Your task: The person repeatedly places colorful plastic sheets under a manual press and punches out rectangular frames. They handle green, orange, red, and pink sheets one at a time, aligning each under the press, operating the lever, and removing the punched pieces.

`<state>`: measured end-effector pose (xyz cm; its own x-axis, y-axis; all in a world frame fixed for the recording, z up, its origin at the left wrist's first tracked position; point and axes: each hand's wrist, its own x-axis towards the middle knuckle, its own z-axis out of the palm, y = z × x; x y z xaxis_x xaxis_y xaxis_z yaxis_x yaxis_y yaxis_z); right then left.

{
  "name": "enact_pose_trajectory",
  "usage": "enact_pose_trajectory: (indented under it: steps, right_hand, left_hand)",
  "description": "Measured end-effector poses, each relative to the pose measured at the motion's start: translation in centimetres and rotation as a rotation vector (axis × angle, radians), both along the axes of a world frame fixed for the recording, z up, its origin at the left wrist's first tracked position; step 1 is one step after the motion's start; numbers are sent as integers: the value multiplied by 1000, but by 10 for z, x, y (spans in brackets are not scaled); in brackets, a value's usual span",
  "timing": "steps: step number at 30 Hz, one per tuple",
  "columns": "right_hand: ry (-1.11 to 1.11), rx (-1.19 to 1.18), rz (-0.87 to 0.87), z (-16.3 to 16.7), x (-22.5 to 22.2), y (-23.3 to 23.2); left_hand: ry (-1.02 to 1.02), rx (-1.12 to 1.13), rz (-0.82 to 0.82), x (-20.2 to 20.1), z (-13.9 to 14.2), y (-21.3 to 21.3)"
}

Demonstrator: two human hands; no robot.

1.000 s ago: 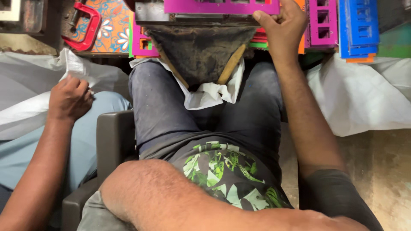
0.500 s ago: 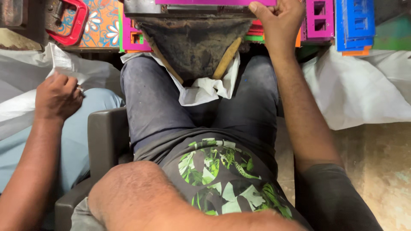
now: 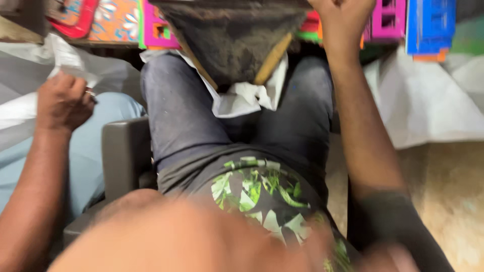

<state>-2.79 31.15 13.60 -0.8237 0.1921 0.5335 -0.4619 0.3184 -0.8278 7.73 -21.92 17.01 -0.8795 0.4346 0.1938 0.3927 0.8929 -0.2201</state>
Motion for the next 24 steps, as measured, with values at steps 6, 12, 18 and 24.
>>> enact_pose_trajectory:
  steps: [6, 12, 18, 24]
  right_hand:
    - [-118, -156, 96, 23, 7, -18]
    - [-69, -125, 49, 7, -4, -14]
    - [-83, -201, 89, 3, -3, -15]
    - [-65, -195, 79, -1, 0, -19]
  left_hand:
    - [42, 939, -319, -29, 84, 172]
    - [233, 924, -146, -87, 24, 173]
    - [232, 1094, -222, -107, 9, 185]
    - [242, 1177, -207, -115, -2, 185]
